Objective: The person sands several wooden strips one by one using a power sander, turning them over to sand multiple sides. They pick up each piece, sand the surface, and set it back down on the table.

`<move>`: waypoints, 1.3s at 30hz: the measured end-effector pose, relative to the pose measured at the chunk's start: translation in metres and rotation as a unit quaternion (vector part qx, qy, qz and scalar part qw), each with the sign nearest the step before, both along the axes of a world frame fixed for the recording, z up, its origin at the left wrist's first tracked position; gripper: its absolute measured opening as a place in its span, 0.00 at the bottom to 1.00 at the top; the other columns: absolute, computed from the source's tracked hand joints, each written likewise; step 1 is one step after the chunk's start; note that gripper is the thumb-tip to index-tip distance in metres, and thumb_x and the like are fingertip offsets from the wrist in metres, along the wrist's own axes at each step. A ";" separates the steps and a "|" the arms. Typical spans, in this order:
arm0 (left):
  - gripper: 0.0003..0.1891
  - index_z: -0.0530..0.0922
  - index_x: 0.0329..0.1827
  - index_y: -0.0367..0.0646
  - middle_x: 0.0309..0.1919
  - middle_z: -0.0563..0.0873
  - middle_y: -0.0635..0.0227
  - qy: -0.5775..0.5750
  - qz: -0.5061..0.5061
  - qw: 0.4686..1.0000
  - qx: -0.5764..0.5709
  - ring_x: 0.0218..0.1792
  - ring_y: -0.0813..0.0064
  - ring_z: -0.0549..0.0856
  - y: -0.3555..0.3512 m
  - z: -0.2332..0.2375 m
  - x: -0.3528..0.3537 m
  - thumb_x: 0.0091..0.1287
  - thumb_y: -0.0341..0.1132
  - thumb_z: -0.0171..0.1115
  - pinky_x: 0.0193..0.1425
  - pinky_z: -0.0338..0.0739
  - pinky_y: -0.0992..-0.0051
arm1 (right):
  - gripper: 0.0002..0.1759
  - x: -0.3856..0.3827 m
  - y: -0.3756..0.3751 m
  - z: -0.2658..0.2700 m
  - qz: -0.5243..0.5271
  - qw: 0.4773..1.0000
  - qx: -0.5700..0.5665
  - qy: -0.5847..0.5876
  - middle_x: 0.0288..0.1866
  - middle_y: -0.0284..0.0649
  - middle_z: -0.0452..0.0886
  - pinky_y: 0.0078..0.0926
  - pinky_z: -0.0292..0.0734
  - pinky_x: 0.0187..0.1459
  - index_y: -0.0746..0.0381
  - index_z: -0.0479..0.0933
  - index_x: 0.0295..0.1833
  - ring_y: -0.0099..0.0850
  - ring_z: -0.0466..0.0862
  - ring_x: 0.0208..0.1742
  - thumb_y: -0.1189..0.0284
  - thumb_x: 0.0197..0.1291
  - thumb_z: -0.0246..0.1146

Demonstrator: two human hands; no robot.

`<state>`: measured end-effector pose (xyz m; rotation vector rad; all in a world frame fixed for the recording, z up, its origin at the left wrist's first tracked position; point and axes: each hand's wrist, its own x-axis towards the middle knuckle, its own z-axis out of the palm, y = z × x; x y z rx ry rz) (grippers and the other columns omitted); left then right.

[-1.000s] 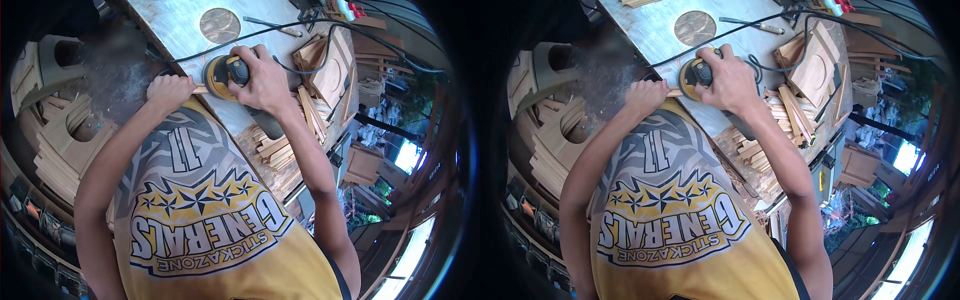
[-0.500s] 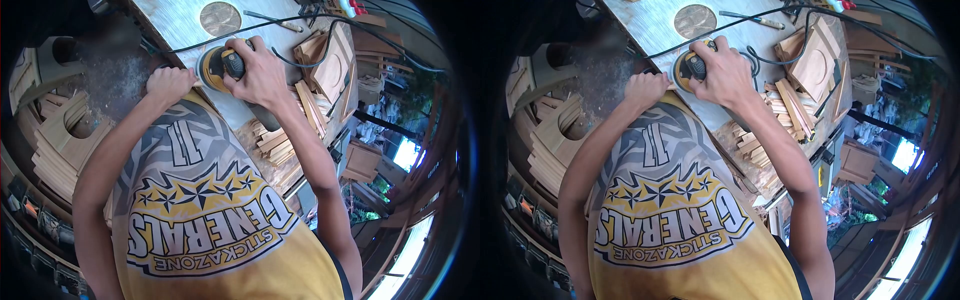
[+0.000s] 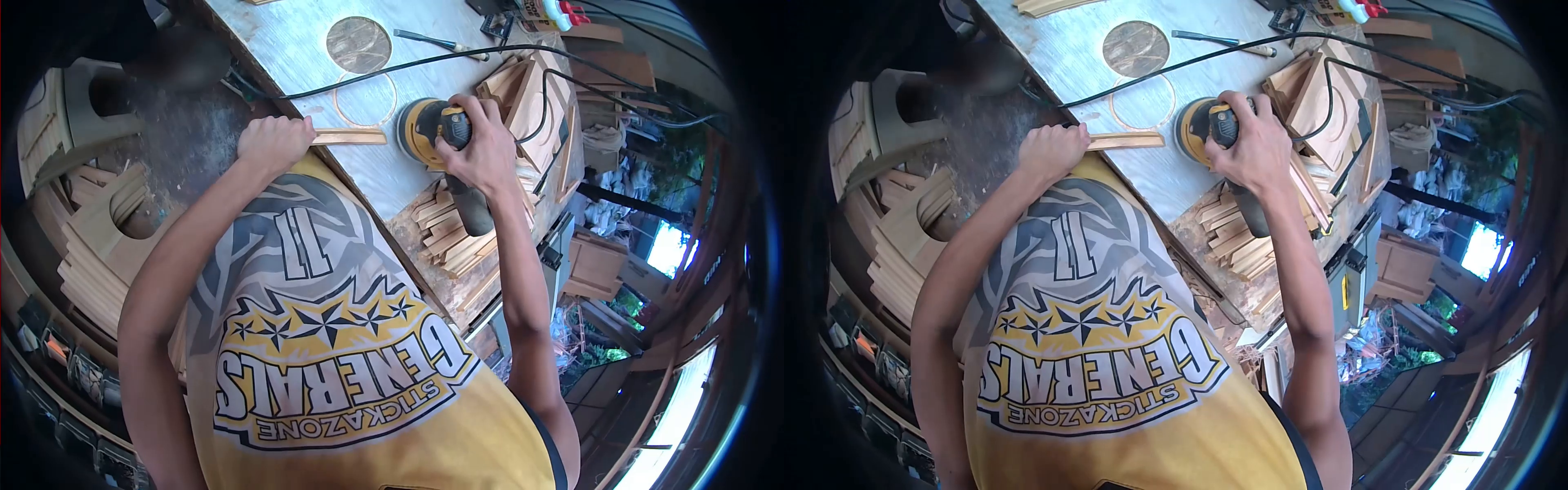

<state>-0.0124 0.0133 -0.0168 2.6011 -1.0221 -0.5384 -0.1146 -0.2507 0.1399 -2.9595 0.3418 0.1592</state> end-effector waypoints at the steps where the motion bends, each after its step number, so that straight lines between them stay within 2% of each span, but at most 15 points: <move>1: 0.29 0.88 0.29 0.42 0.30 0.91 0.50 0.000 0.001 1.000 0.003 0.32 0.47 0.92 0.000 0.000 0.000 0.83 0.46 0.43 0.41 0.87 0.50 | 0.33 0.002 0.001 0.005 0.000 1.000 -0.003 -0.011 0.53 0.49 0.80 0.48 0.83 0.53 0.51 0.78 0.63 0.52 0.87 0.52 0.61 0.47 0.73; 2: 0.30 0.86 0.28 0.40 0.28 0.90 0.49 0.001 0.000 1.000 0.006 0.31 0.45 0.91 -0.002 0.000 -0.001 0.83 0.46 0.42 0.41 0.86 0.49 | 0.33 0.002 0.001 0.009 -0.002 1.000 -0.006 -0.020 0.54 0.49 0.81 0.46 0.83 0.55 0.53 0.78 0.62 0.52 0.86 0.53 0.61 0.47 0.73; 3: 0.30 0.86 0.28 0.40 0.28 0.90 0.49 0.002 -0.009 1.000 0.008 0.31 0.45 0.91 -0.002 0.004 -0.002 0.83 0.46 0.42 0.41 0.86 0.49 | 0.33 0.004 0.002 0.006 0.014 0.999 -0.004 -0.046 0.50 0.50 0.79 0.51 0.84 0.50 0.49 0.78 0.63 0.53 0.88 0.48 0.58 0.47 0.72; 6: 0.29 0.89 0.30 0.43 0.32 0.92 0.52 -0.005 -0.025 0.998 0.049 0.35 0.49 0.93 -0.004 0.012 -0.001 0.83 0.46 0.44 0.44 0.87 0.51 | 0.33 0.017 0.021 -0.002 0.039 0.999 0.015 -0.027 0.50 0.51 0.79 0.51 0.84 0.49 0.49 0.78 0.63 0.54 0.88 0.45 0.58 0.48 0.72; 8: 0.29 0.88 0.29 0.43 0.31 0.92 0.53 -0.003 0.013 0.999 0.032 0.34 0.50 0.92 -0.003 0.001 -0.002 0.83 0.46 0.44 0.43 0.87 0.51 | 0.32 0.023 0.035 -0.013 0.049 0.998 0.030 -0.013 0.50 0.53 0.78 0.53 0.84 0.46 0.47 0.78 0.63 0.57 0.87 0.43 0.58 0.48 0.72; 11: 0.29 0.87 0.28 0.43 0.31 0.92 0.54 -0.024 -0.012 1.000 0.008 0.33 0.50 0.92 -0.002 0.012 -0.007 0.83 0.46 0.44 0.42 0.87 0.52 | 0.32 0.031 0.055 -0.012 0.044 0.996 0.075 -0.013 0.49 0.49 0.79 0.51 0.84 0.51 0.50 0.78 0.63 0.55 0.87 0.46 0.60 0.48 0.72; 13: 0.28 0.87 0.29 0.43 0.30 0.92 0.54 -0.007 -0.012 1.000 0.025 0.33 0.50 0.92 -0.005 0.009 -0.009 0.83 0.46 0.44 0.42 0.87 0.52 | 0.33 0.030 0.067 -0.013 0.074 0.994 0.076 -0.016 0.50 0.53 0.77 0.53 0.84 0.43 0.46 0.78 0.63 0.57 0.87 0.44 0.60 0.47 0.75; 16: 0.28 0.88 0.29 0.43 0.29 0.91 0.54 -0.002 -0.012 1.000 0.023 0.32 0.50 0.92 -0.007 0.006 -0.013 0.83 0.46 0.45 0.41 0.87 0.52 | 0.32 0.026 0.067 -0.015 0.080 0.994 0.068 -0.028 0.50 0.52 0.77 0.52 0.84 0.42 0.46 0.79 0.61 0.56 0.87 0.44 0.60 0.46 0.76; 19: 0.28 0.88 0.29 0.44 0.27 0.91 0.54 -0.007 -0.006 1.000 0.007 0.31 0.50 0.92 -0.008 0.003 -0.015 0.82 0.46 0.45 0.40 0.87 0.52 | 0.32 0.022 0.058 -0.010 0.066 0.998 0.024 0.003 0.50 0.49 0.79 0.49 0.85 0.47 0.50 0.78 0.62 0.53 0.87 0.45 0.62 0.48 0.73; 26: 0.27 0.89 0.30 0.43 0.25 0.90 0.54 -0.034 0.003 0.999 -0.025 0.26 0.51 0.91 -0.011 -0.008 -0.025 0.82 0.46 0.47 0.36 0.87 0.53 | 0.31 0.025 0.071 -0.012 0.064 0.997 0.032 -0.012 0.48 0.48 0.78 0.48 0.85 0.44 0.49 0.79 0.62 0.53 0.87 0.42 0.61 0.48 0.73; 30: 0.27 0.89 0.31 0.42 0.24 0.90 0.54 -0.024 0.021 0.999 -0.016 0.26 0.50 0.91 -0.014 -0.004 -0.023 0.82 0.47 0.47 0.36 0.87 0.53 | 0.32 0.019 0.058 -0.012 0.045 0.999 0.030 -0.004 0.48 0.49 0.78 0.50 0.84 0.45 0.49 0.79 0.62 0.54 0.87 0.44 0.62 0.47 0.73; 33: 0.27 0.89 0.32 0.40 0.28 0.91 0.51 -0.013 0.013 1.000 -0.015 0.31 0.47 0.92 -0.015 0.003 -0.020 0.82 0.47 0.46 0.40 0.87 0.51 | 0.32 0.020 0.063 -0.009 0.041 0.999 0.013 0.008 0.48 0.49 0.77 0.51 0.84 0.45 0.48 0.78 0.62 0.55 0.86 0.45 0.62 0.47 0.73; 35: 0.28 0.89 0.35 0.38 0.33 0.91 0.45 0.021 0.077 0.997 0.015 0.39 0.43 0.92 -0.015 0.005 -0.016 0.82 0.46 0.45 0.49 0.86 0.49 | 0.32 0.021 0.068 -0.007 0.050 0.999 0.005 0.002 0.48 0.49 0.77 0.50 0.84 0.45 0.48 0.78 0.62 0.55 0.86 0.45 0.62 0.48 0.73; 39: 0.27 0.89 0.39 0.37 0.38 0.91 0.41 0.086 0.092 0.992 0.030 0.45 0.40 0.91 -0.018 0.013 -0.004 0.83 0.46 0.44 0.54 0.84 0.47 | 0.31 0.017 0.052 -0.010 0.044 0.999 0.020 -0.004 0.48 0.50 0.77 0.51 0.84 0.45 0.49 0.78 0.62 0.55 0.86 0.44 0.63 0.48 0.73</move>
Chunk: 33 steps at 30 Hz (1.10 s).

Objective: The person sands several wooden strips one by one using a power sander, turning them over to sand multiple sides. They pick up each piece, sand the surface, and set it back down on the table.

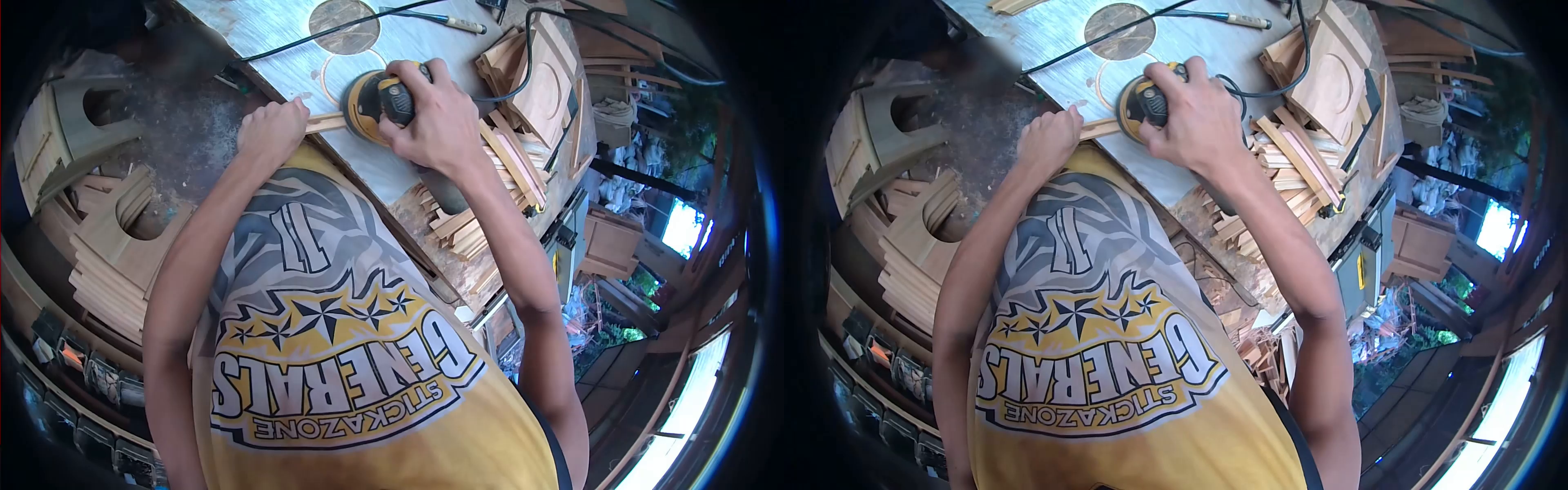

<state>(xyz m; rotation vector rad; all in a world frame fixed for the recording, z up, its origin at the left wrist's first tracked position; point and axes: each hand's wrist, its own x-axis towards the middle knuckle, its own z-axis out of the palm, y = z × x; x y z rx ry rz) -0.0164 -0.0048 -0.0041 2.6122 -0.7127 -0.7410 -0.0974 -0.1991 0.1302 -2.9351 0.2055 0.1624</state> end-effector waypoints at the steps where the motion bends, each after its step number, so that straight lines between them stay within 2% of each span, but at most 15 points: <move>1: 0.27 0.89 0.41 0.37 0.40 0.91 0.42 0.007 -0.004 1.000 -0.003 0.46 0.39 0.90 -0.001 0.001 -0.001 0.83 0.46 0.44 0.55 0.84 0.47 | 0.31 0.000 0.001 -0.001 0.004 1.000 0.000 0.000 0.48 0.50 0.77 0.51 0.84 0.45 0.49 0.78 0.62 0.55 0.86 0.44 0.63 0.48 0.73; 3: 0.26 0.89 0.42 0.37 0.41 0.91 0.42 0.012 -0.004 1.000 -0.004 0.46 0.38 0.90 0.000 0.002 0.000 0.83 0.46 0.44 0.55 0.83 0.47 | 0.32 0.000 0.008 -0.002 0.029 0.999 0.033 -0.006 0.50 0.54 0.76 0.51 0.84 0.36 0.46 0.77 0.60 0.57 0.86 0.41 0.61 0.47 0.77; 7: 0.26 0.88 0.43 0.36 0.42 0.91 0.42 0.021 0.020 0.999 -0.032 0.48 0.38 0.90 0.001 0.003 0.000 0.82 0.45 0.44 0.55 0.83 0.46 | 0.31 0.005 0.036 -0.001 0.063 0.997 0.049 0.005 0.52 0.54 0.75 0.51 0.85 0.37 0.45 0.77 0.60 0.57 0.86 0.42 0.61 0.48 0.77; 11: 0.26 0.88 0.42 0.35 0.42 0.90 0.39 0.023 0.044 0.996 -0.071 0.48 0.37 0.89 0.002 -0.004 -0.005 0.82 0.44 0.45 0.56 0.82 0.44 | 0.31 0.000 0.028 0.000 0.070 0.996 0.053 0.006 0.51 0.53 0.74 0.52 0.85 0.37 0.45 0.77 0.60 0.58 0.85 0.43 0.61 0.48 0.78; 18: 0.27 0.88 0.39 0.34 0.41 0.90 0.38 0.050 0.056 0.995 -0.062 0.48 0.36 0.89 0.001 -0.003 0.000 0.82 0.44 0.44 0.57 0.82 0.44 | 0.31 0.005 0.020 0.003 0.071 0.997 0.015 0.010 0.50 0.51 0.74 0.52 0.85 0.38 0.45 0.77 0.60 0.57 0.85 0.42 0.62 0.49 0.78; 20: 0.28 0.89 0.42 0.34 0.43 0.90 0.38 0.061 0.065 0.994 -0.065 0.49 0.36 0.89 0.001 -0.005 0.000 0.83 0.44 0.42 0.59 0.81 0.44 | 0.30 0.006 0.024 0.004 0.074 0.997 0.016 0.010 0.50 0.51 0.74 0.52 0.85 0.38 0.45 0.77 0.59 0.57 0.85 0.42 0.62 0.48 0.78; 22: 0.28 0.88 0.44 0.34 0.44 0.89 0.38 0.062 0.068 0.994 -0.059 0.51 0.36 0.88 0.000 -0.004 -0.001 0.83 0.45 0.42 0.60 0.80 0.44 | 0.30 0.006 0.027 0.006 0.078 0.997 0.008 0.018 0.47 0.48 0.76 0.50 0.85 0.43 0.48 0.79 0.61 0.54 0.86 0.44 0.64 0.48 0.74; 28: 0.28 0.88 0.47 0.33 0.49 0.88 0.36 0.103 0.061 0.992 -0.030 0.55 0.35 0.86 0.000 0.003 0.005 0.83 0.46 0.42 0.64 0.78 0.44 | 0.31 0.006 0.017 0.007 0.066 0.997 -0.014 0.034 0.48 0.49 0.75 0.50 0.85 0.45 0.48 0.78 0.62 0.54 0.87 0.44 0.64 0.49 0.74; 29: 0.28 0.87 0.47 0.32 0.49 0.88 0.34 0.100 0.068 0.992 -0.033 0.55 0.33 0.85 0.000 0.001 0.004 0.83 0.47 0.42 0.64 0.77 0.43 | 0.31 0.006 0.018 0.007 0.064 0.997 -0.014 0.035 0.48 0.49 0.75 0.50 0.85 0.45 0.48 0.78 0.62 0.54 0.87 0.44 0.64 0.49 0.74; 31: 0.28 0.88 0.47 0.33 0.50 0.88 0.36 0.102 0.066 0.992 -0.031 0.55 0.34 0.86 0.000 0.002 0.004 0.83 0.46 0.42 0.64 0.78 0.44 | 0.30 0.006 0.023 0.003 0.094 0.995 0.030 -0.004 0.50 0.51 0.73 0.52 0.85 0.36 0.46 0.76 0.58 0.58 0.85 0.41 0.63 0.48 0.78; 33: 0.28 0.88 0.48 0.34 0.51 0.88 0.38 0.101 0.068 0.992 -0.029 0.56 0.36 0.86 0.000 0.004 0.004 0.82 0.45 0.41 0.64 0.78 0.45 | 0.30 0.006 0.025 0.001 0.090 0.995 0.035 0.003 0.50 0.51 0.73 0.52 0.85 0.37 0.46 0.76 0.58 0.58 0.85 0.41 0.63 0.48 0.78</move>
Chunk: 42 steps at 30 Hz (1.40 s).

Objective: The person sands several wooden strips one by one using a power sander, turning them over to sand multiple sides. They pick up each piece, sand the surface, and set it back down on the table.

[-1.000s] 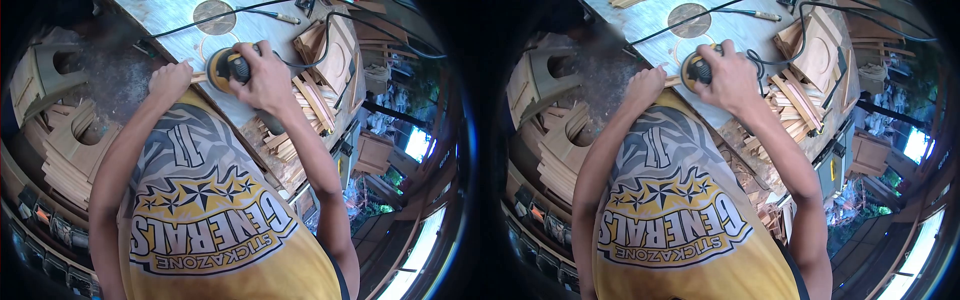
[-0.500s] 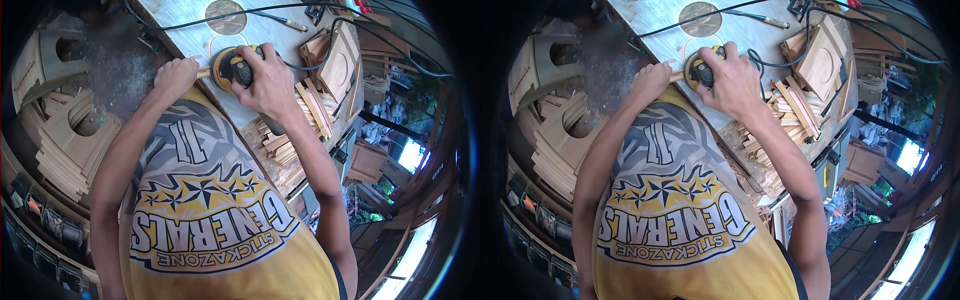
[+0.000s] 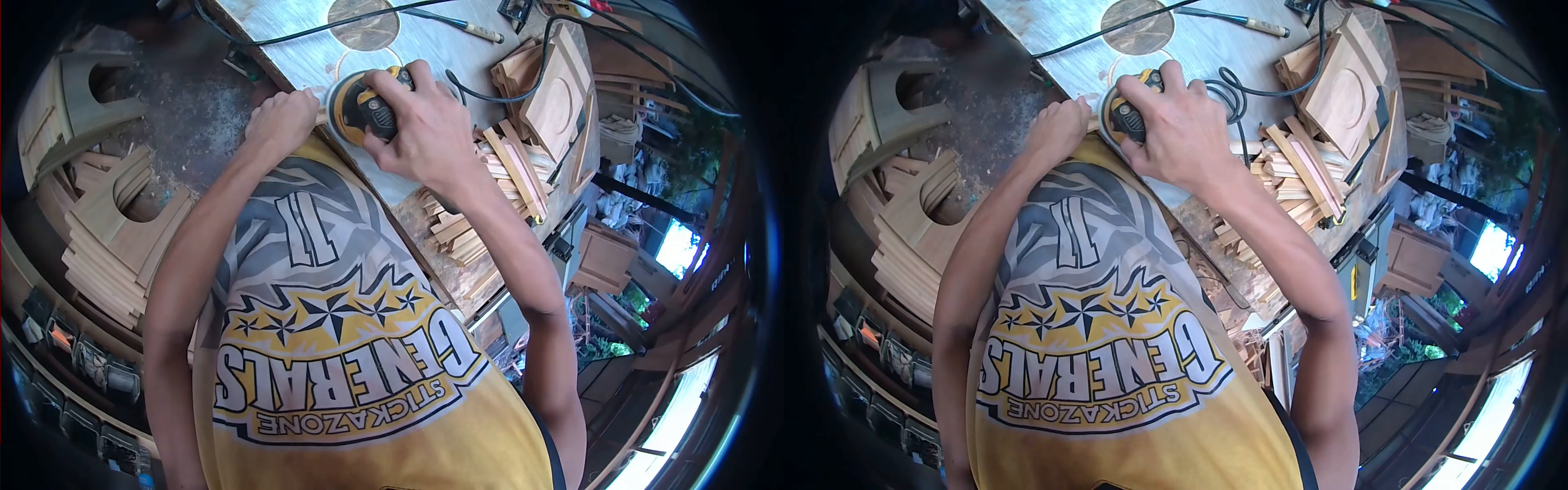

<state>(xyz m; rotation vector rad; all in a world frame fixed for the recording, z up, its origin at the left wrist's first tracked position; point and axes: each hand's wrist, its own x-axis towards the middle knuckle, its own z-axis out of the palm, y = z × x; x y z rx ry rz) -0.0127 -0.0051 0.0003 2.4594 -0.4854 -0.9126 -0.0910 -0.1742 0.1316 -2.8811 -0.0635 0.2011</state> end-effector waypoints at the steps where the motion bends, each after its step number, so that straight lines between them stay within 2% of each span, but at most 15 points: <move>1: 0.28 0.88 0.48 0.34 0.51 0.88 0.38 0.000 0.003 1.000 -0.004 0.56 0.36 0.86 0.000 0.002 -0.001 0.83 0.46 0.41 0.64 0.78 0.45 | 0.30 0.000 0.000 0.000 -0.001 1.000 0.003 0.007 0.51 0.51 0.74 0.53 0.85 0.38 0.46 0.76 0.58 0.58 0.85 0.41 0.63 0.48 0.78; 5: 0.27 0.87 0.50 0.34 0.51 0.88 0.38 0.014 -0.018 1.000 0.008 0.56 0.37 0.86 0.001 0.007 0.001 0.83 0.45 0.41 0.64 0.78 0.45 | 0.30 0.000 -0.012 0.001 -0.003 1.000 0.015 0.010 0.51 0.51 0.74 0.52 0.85 0.39 0.46 0.76 0.58 0.57 0.85 0.40 0.63 0.48 0.78; 7: 0.28 0.88 0.49 0.35 0.50 0.88 0.38 0.017 -0.021 1.000 0.008 0.56 0.37 0.86 0.001 0.008 -0.001 0.83 0.46 0.41 0.64 0.78 0.44 | 0.30 -0.002 -0.016 0.003 -0.014 1.000 -0.024 0.014 0.47 0.48 0.77 0.49 0.86 0.45 0.48 0.79 0.61 0.53 0.87 0.43 0.63 0.49 0.74; 10: 0.28 0.88 0.48 0.35 0.49 0.89 0.39 -0.003 -0.019 1.000 0.009 0.55 0.38 0.87 -0.001 0.001 -0.004 0.83 0.46 0.41 0.63 0.78 0.44 | 0.32 -0.001 -0.013 -0.001 -0.011 1.000 0.000 0.015 0.50 0.51 0.75 0.51 0.84 0.38 0.46 0.77 0.59 0.57 0.85 0.42 0.61 0.47 0.78; 14: 0.29 0.88 0.47 0.35 0.48 0.89 0.38 -0.010 -0.026 0.999 0.024 0.54 0.39 0.88 -0.002 0.000 -0.004 0.83 0.47 0.41 0.62 0.79 0.44 | 0.32 0.000 -0.005 -0.001 -0.002 1.000 0.016 0.019 0.50 0.51 0.75 0.51 0.85 0.40 0.45 0.77 0.60 0.58 0.86 0.42 0.61 0.47 0.77; 18: 0.29 0.88 0.48 0.36 0.48 0.89 0.37 -0.019 -0.058 0.997 0.037 0.54 0.38 0.87 0.007 -0.001 -0.006 0.83 0.47 0.41 0.62 0.79 0.45 | 0.31 -0.008 -0.047 -0.009 -0.037 0.999 -0.008 -0.008 0.50 0.52 0.77 0.53 0.85 0.41 0.46 0.78 0.62 0.56 0.87 0.42 0.61 0.48 0.74; 24: 0.31 0.88 0.45 0.37 0.43 0.88 0.36 -0.049 -0.016 0.998 0.048 0.48 0.33 0.87 0.048 0.024 -0.009 0.84 0.52 0.39 0.57 0.79 0.42 | 0.33 -0.019 -0.094 -0.007 -0.135 0.989 -0.053 -0.020 0.51 0.52 0.78 0.52 0.83 0.51 0.49 0.78 0.64 0.57 0.87 0.48 0.58 0.48 0.71; 27: 0.32 0.86 0.45 0.36 0.39 0.88 0.37 -0.066 0.047 0.996 -0.031 0.44 0.31 0.86 0.072 0.062 -0.020 0.84 0.56 0.42 0.52 0.78 0.42 | 0.35 -0.016 -0.103 -0.008 -0.176 0.983 -0.024 -0.045 0.52 0.52 0.78 0.52 0.83 0.51 0.50 0.78 0.65 0.56 0.86 0.48 0.59 0.47 0.72; 29: 0.27 0.83 0.46 0.36 0.31 0.87 0.44 -0.087 0.076 0.984 -0.136 0.35 0.42 0.88 0.075 0.082 -0.029 0.82 0.55 0.51 0.45 0.80 0.52 | 0.35 -0.014 -0.108 -0.011 -0.180 0.982 -0.011 -0.052 0.52 0.53 0.78 0.52 0.83 0.52 0.50 0.78 0.65 0.57 0.86 0.49 0.59 0.47 0.72; 30: 0.27 0.83 0.46 0.36 0.31 0.87 0.44 -0.105 0.071 0.983 -0.136 0.35 0.42 0.88 0.075 0.093 -0.032 0.82 0.55 0.51 0.45 0.80 0.52 | 0.35 -0.012 -0.108 -0.012 -0.176 0.983 -0.006 -0.045 0.52 0.53 0.78 0.52 0.82 0.52 0.50 0.78 0.65 0.57 0.86 0.49 0.59 0.47 0.72; 32: 0.21 0.81 0.48 0.37 0.26 0.83 0.54 -0.053 0.149 0.953 -0.260 0.29 0.62 0.85 0.064 0.111 -0.040 0.80 0.50 0.61 0.40 0.80 0.64 | 0.34 -0.010 -0.107 -0.012 -0.194 0.981 -0.007 -0.016 0.51 0.52 0.78 0.52 0.81 0.54 0.52 0.76 0.65 0.57 0.85 0.50 0.61 0.47 0.70; 35: 0.18 0.80 0.52 0.38 0.30 0.83 0.63 -0.099 0.155 0.912 -0.366 0.32 0.75 0.82 0.056 0.111 -0.046 0.79 0.47 0.64 0.38 0.79 0.69 | 0.35 -0.006 -0.100 -0.011 -0.207 0.978 0.010 -0.028 0.50 0.52 0.78 0.53 0.81 0.52 0.51 0.76 0.65 0.58 0.85 0.49 0.61 0.47 0.70; 38: 0.18 0.75 0.59 0.35 0.44 0.85 0.63 -0.061 0.166 0.861 -0.476 0.44 0.75 0.84 0.050 0.111 -0.041 0.79 0.42 0.64 0.52 0.80 0.73 | 0.35 -0.003 -0.094 -0.007 -0.226 0.974 0.009 -0.023 0.50 0.52 0.77 0.53 0.81 0.52 0.51 0.76 0.65 0.58 0.85 0.48 0.62 0.46 0.70; 40: 0.19 0.70 0.64 0.34 0.55 0.84 0.58 -0.022 0.161 0.808 -0.566 0.56 0.72 0.83 0.040 0.128 -0.034 0.82 0.39 0.60 0.66 0.77 0.68 | 0.35 -0.002 -0.087 -0.003 -0.237 0.972 0.006 -0.006 0.50 0.52 0.77 0.54 0.81 0.51 0.51 0.76 0.65 0.58 0.85 0.48 0.63 0.46 0.70; 42: 0.19 0.69 0.65 0.34 0.54 0.84 0.57 -0.054 0.144 0.792 -0.591 0.55 0.70 0.83 0.034 0.134 -0.024 0.81 0.36 0.61 0.66 0.77 0.66 | 0.35 0.001 -0.083 -0.007 -0.234 0.971 0.021 -0.037 0.50 0.52 0.77 0.55 0.81 0.51 0.51 0.76 0.65 0.58 0.85 0.48 0.64 0.46 0.70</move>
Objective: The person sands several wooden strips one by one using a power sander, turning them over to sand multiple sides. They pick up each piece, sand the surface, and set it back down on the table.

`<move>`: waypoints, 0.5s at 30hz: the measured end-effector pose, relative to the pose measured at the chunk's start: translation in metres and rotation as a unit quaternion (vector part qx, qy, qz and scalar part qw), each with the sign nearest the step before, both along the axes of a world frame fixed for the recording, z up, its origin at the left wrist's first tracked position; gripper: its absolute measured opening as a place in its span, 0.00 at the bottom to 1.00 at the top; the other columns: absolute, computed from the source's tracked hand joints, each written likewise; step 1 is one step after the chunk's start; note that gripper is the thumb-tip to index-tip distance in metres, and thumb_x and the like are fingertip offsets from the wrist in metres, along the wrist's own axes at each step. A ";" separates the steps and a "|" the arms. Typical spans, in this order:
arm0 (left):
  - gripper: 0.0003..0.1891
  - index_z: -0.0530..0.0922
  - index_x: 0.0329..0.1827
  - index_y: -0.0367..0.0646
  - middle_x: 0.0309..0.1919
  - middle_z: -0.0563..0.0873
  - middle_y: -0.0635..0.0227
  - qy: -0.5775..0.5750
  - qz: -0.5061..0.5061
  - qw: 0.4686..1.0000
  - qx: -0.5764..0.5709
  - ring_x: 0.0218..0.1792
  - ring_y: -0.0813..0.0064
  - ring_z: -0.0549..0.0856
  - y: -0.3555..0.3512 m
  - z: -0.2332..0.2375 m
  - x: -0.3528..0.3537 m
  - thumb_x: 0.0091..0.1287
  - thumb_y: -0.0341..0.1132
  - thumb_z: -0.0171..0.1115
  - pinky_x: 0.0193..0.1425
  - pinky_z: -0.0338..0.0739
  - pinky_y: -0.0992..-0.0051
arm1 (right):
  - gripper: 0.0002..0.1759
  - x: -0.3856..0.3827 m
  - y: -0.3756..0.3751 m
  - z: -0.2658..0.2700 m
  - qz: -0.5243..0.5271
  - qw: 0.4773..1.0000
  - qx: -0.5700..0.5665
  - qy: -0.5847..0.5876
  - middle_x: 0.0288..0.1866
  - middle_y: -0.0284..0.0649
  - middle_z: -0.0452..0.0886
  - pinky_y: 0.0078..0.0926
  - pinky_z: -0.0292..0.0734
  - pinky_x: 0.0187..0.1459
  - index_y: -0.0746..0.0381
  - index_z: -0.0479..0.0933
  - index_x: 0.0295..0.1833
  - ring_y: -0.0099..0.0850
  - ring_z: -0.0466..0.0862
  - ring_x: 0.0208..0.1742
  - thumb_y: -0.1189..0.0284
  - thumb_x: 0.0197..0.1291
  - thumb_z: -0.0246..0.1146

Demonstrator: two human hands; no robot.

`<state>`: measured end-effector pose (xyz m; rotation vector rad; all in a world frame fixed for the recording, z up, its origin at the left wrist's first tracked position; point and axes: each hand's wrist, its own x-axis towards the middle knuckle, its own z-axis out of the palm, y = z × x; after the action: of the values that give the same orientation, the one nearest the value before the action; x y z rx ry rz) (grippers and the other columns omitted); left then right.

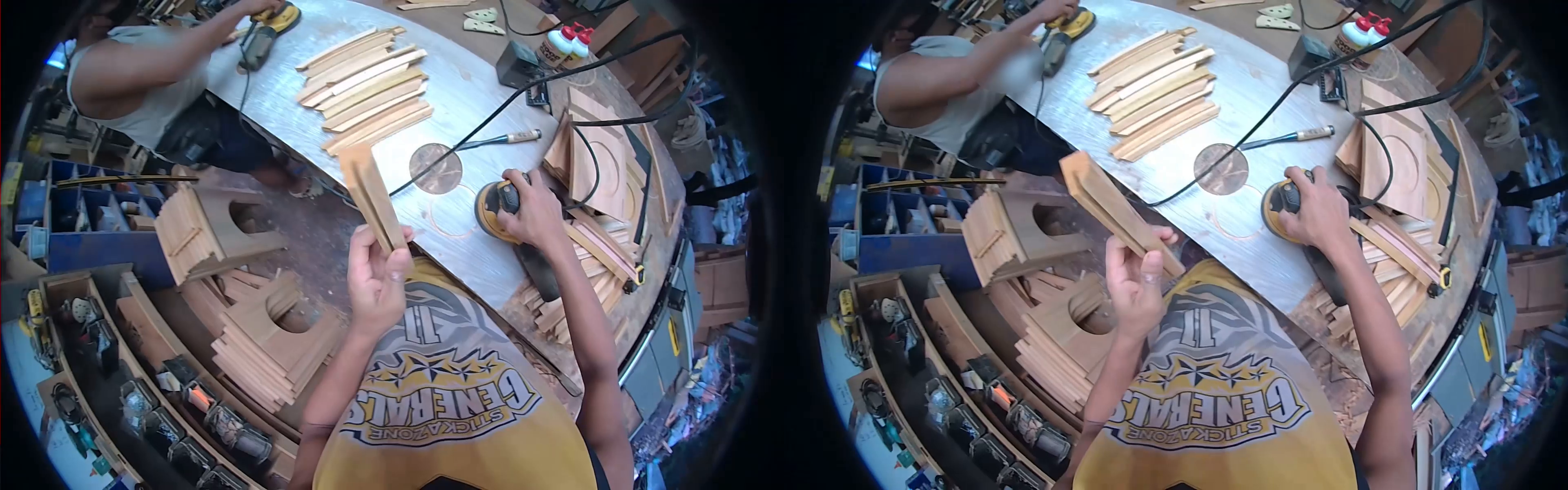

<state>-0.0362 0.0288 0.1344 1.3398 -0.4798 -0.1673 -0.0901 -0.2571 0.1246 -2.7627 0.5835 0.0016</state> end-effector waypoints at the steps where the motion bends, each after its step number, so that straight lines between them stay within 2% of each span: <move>1: 0.19 0.69 0.66 0.33 0.54 0.83 0.57 0.013 -0.004 0.999 -0.035 0.55 0.70 0.83 -0.003 0.009 0.004 0.80 0.33 0.62 0.67 0.76 0.66 | 0.35 0.001 0.003 0.001 -0.007 1.000 -0.002 0.008 0.50 0.51 0.77 0.55 0.81 0.51 0.51 0.76 0.65 0.59 0.85 0.48 0.64 0.45 0.70; 3: 0.20 0.69 0.66 0.32 0.54 0.83 0.58 0.025 0.000 0.994 -0.103 0.57 0.70 0.83 -0.012 0.024 0.013 0.76 0.26 0.63 0.69 0.75 0.67 | 0.35 0.002 0.007 0.000 -0.009 1.000 -0.010 0.008 0.51 0.51 0.77 0.55 0.82 0.50 0.50 0.76 0.65 0.59 0.85 0.47 0.64 0.45 0.70; 4: 0.20 0.69 0.66 0.32 0.54 0.83 0.58 0.027 -0.003 0.995 -0.100 0.57 0.70 0.83 -0.016 0.032 0.014 0.76 0.26 0.63 0.69 0.75 0.67 | 0.35 0.001 0.007 -0.001 -0.012 1.000 -0.008 0.010 0.51 0.51 0.77 0.55 0.82 0.50 0.50 0.76 0.65 0.59 0.85 0.47 0.64 0.45 0.70; 6: 0.19 0.71 0.66 0.31 0.56 0.83 0.58 -0.016 0.030 0.999 0.002 0.59 0.72 0.83 -0.016 0.044 0.021 0.74 0.24 0.63 0.69 0.75 0.69 | 0.35 0.003 0.010 -0.003 0.004 1.000 -0.027 0.015 0.52 0.54 0.77 0.54 0.84 0.46 0.48 0.75 0.66 0.57 0.87 0.45 0.61 0.49 0.74; 7: 0.17 0.76 0.63 0.31 0.56 0.85 0.58 -0.061 0.031 0.995 0.076 0.59 0.74 0.83 -0.012 0.045 0.027 0.73 0.24 0.66 0.68 0.75 0.71 | 0.34 0.003 0.012 -0.004 0.007 1.000 -0.026 0.002 0.52 0.53 0.77 0.54 0.84 0.44 0.47 0.75 0.65 0.57 0.87 0.45 0.61 0.50 0.73; 8: 0.17 0.76 0.63 0.31 0.56 0.85 0.58 -0.058 0.023 0.995 0.078 0.59 0.74 0.83 -0.012 0.049 0.026 0.73 0.24 0.66 0.68 0.75 0.71 | 0.34 0.002 0.013 -0.005 0.000 1.000 -0.023 0.006 0.52 0.53 0.77 0.54 0.84 0.44 0.47 0.75 0.65 0.57 0.87 0.45 0.61 0.50 0.73; 10: 0.13 0.82 0.56 0.32 0.51 0.88 0.60 0.005 0.046 0.993 0.107 0.53 0.74 0.85 -0.012 0.059 0.028 0.72 0.27 0.70 0.65 0.77 0.72 | 0.34 0.004 0.017 -0.006 0.005 1.000 -0.018 -0.009 0.52 0.53 0.77 0.53 0.84 0.43 0.47 0.75 0.65 0.57 0.87 0.44 0.61 0.50 0.74; 11: 0.11 0.83 0.53 0.32 0.51 0.89 0.60 -0.039 0.043 0.986 0.157 0.50 0.77 0.86 -0.011 0.056 0.031 0.71 0.26 0.71 0.61 0.79 0.74 | 0.34 0.004 0.016 -0.007 0.005 1.000 -0.017 -0.008 0.52 0.53 0.77 0.53 0.84 0.43 0.47 0.75 0.65 0.57 0.87 0.44 0.61 0.49 0.74; 14: 0.10 0.84 0.51 0.31 0.52 0.89 0.57 0.006 0.051 0.990 0.135 0.50 0.77 0.87 -0.005 0.044 0.030 0.70 0.23 0.72 0.59 0.81 0.74 | 0.35 0.002 0.014 -0.009 -0.005 1.000 -0.014 -0.012 0.52 0.53 0.77 0.53 0.84 0.43 0.47 0.74 0.66 0.57 0.87 0.44 0.61 0.49 0.74; 15: 0.09 0.84 0.49 0.32 0.51 0.89 0.56 0.047 0.063 0.993 0.091 0.49 0.76 0.88 -0.004 0.042 0.029 0.68 0.21 0.73 0.56 0.84 0.75 | 0.35 0.001 0.012 -0.008 -0.010 1.000 -0.015 -0.008 0.52 0.54 0.77 0.53 0.85 0.43 0.48 0.74 0.66 0.58 0.87 0.44 0.61 0.49 0.74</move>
<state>-0.0071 0.0244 0.1768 1.5290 -0.3053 -0.1719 -0.0889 -0.2446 0.1162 -2.7837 0.6107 -0.0330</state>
